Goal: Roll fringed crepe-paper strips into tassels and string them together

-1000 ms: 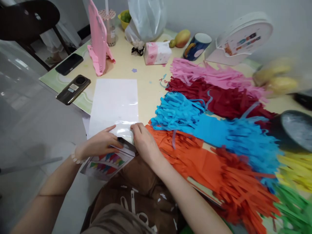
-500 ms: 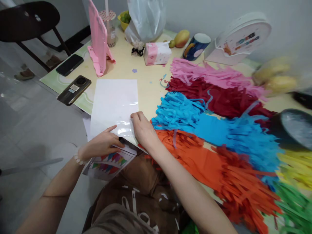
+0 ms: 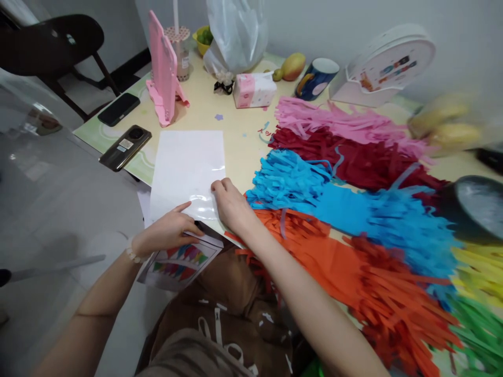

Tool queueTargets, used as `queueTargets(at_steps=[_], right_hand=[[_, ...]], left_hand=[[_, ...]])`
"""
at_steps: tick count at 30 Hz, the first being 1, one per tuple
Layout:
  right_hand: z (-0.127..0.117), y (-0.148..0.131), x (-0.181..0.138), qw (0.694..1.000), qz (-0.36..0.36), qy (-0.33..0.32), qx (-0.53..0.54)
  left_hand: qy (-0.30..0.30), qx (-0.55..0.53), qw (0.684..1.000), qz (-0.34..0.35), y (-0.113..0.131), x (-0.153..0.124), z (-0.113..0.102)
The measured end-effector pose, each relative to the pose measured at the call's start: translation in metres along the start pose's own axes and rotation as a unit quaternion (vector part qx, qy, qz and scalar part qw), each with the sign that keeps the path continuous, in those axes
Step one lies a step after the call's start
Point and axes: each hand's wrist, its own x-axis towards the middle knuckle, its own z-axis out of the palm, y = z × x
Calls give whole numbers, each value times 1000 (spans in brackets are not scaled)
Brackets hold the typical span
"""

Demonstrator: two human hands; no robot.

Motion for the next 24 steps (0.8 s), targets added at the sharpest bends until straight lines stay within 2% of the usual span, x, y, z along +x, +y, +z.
queueTargets(at_steps=[12, 18, 24], right_hand=[[1, -6, 0, 997, -20, -16, -67], [2, -8, -2, 995, -55, -13, -84], [-1, -8, -1, 993, -63, -38, -91]], left_hand=[[-33, -6, 998, -55, 7, 1, -1], [-46, -6, 995, -83, 13, -1, -2], [-43, 3, 996, -76, 14, -2, 0]])
